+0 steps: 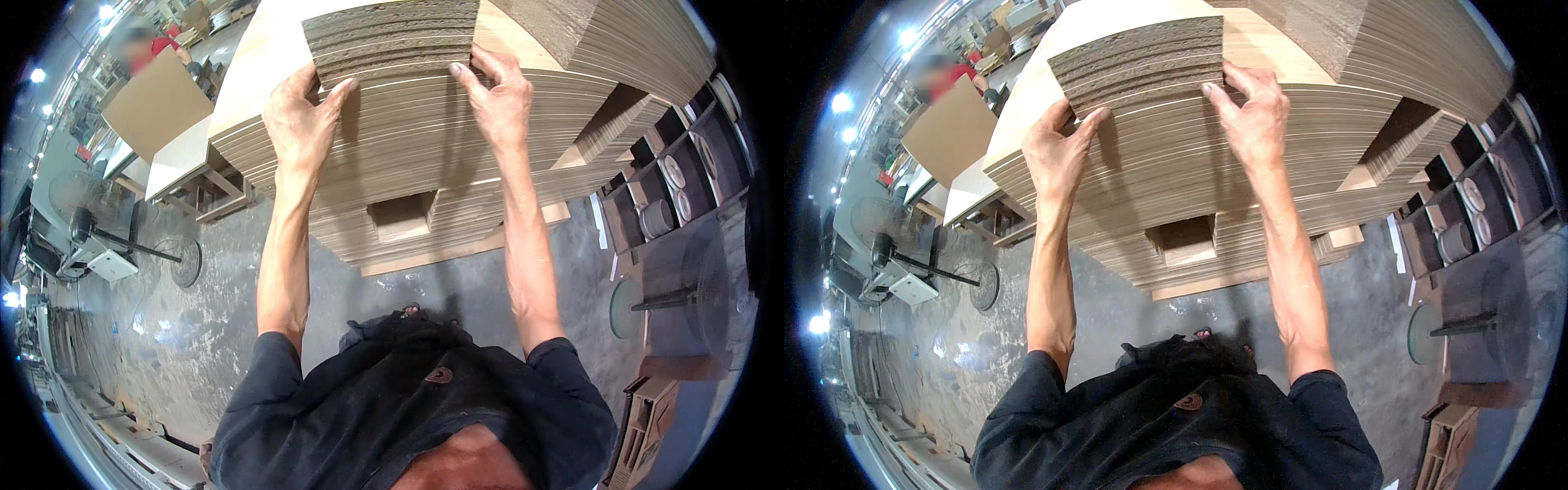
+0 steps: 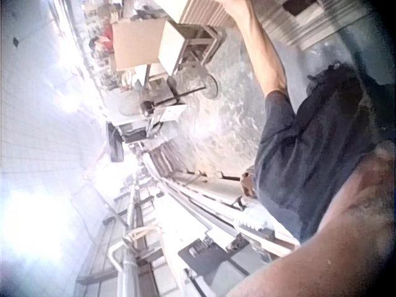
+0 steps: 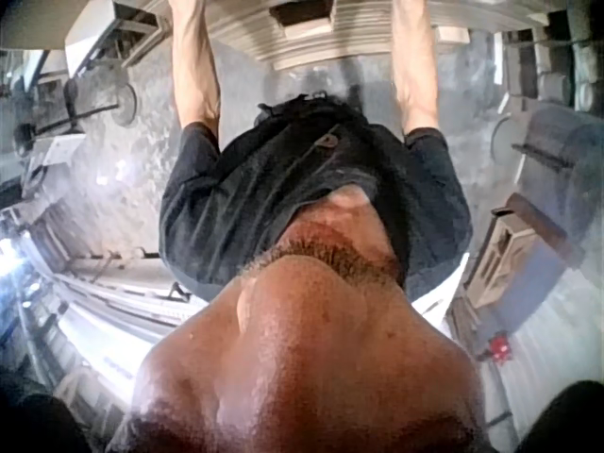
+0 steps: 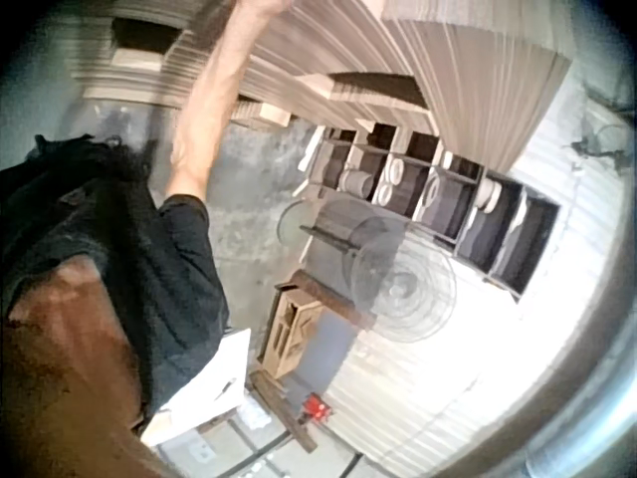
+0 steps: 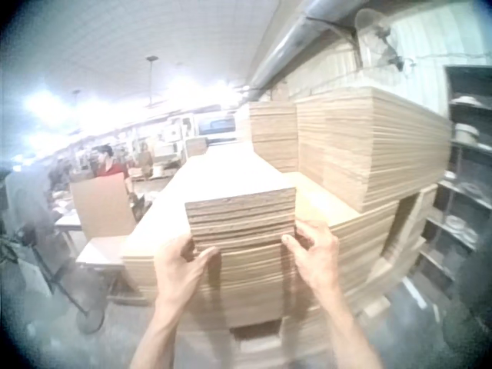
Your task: The person moves wooden planks from a white table and stacks them on top of a larger wooden structure in a workshop environment, handling one plank at a time.
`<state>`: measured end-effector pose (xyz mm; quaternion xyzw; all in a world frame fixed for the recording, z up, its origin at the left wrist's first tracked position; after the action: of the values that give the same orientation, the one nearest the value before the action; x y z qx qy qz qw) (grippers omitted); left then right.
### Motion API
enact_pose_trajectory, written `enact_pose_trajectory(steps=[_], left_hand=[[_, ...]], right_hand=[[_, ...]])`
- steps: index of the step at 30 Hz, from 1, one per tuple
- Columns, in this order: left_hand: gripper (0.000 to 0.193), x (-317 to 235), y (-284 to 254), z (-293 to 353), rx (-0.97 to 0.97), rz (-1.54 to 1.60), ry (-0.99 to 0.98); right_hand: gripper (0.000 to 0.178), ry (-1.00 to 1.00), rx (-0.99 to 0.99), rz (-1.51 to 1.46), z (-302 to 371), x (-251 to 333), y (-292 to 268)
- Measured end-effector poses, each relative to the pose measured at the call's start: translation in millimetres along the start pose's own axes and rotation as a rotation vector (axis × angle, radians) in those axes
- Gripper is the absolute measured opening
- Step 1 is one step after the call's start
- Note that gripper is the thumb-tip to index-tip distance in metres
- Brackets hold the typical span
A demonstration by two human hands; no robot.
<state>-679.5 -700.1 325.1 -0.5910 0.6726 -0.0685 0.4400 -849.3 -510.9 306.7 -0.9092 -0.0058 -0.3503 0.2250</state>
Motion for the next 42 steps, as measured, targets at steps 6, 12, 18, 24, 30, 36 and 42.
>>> enact_pose_trajectory(steps=[6, 12, 18, 24, 30, 36, 42], left_hand=[[0.031, 2, -2, -7, -0.024, 0.165, 0.090], [0.035, 0, -11, -1, 0.050, 0.125, -0.013], [0.031, -31, -15, 56, -0.232, -0.083, 0.291], [0.026, -49, 155, 191, 0.794, 0.723, -0.081], [0.023, -25, 245, 424, 1.739, 0.777, -0.500], [0.020, -176, 240, 549, 2.400, 0.555, 0.355], [0.036, -373, 197, 661, 2.345, 0.630, 0.614]], right_hand=[[0.038, -0.024, 0.134, -0.069, -21, -12, -8], [0.037, -0.018, 0.166, -0.209, -22, -9, -3], [0.036, -0.160, -0.020, 0.065, 44, -5, -16], [0.019, 0.515, 0.312, -0.431, 301, -93, 45], [0.017, 0.624, 0.017, -0.085, 588, -61, -24], [0.023, 1.090, -0.902, 0.303, 751, 189, -277], [0.024, 0.669, -2.280, 0.164, 958, 422, -238]])
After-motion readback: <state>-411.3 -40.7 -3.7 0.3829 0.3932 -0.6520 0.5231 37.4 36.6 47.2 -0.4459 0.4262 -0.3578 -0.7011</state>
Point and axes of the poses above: each hand's wrist, its own z-axis away from the middle knuckle, its own y-axis out of the palm, x = y × z, the point moved 6 cm from there along -z, towards the middle knuckle, and after that the axes turned 12 degrees about x, right-handed, at the moved point
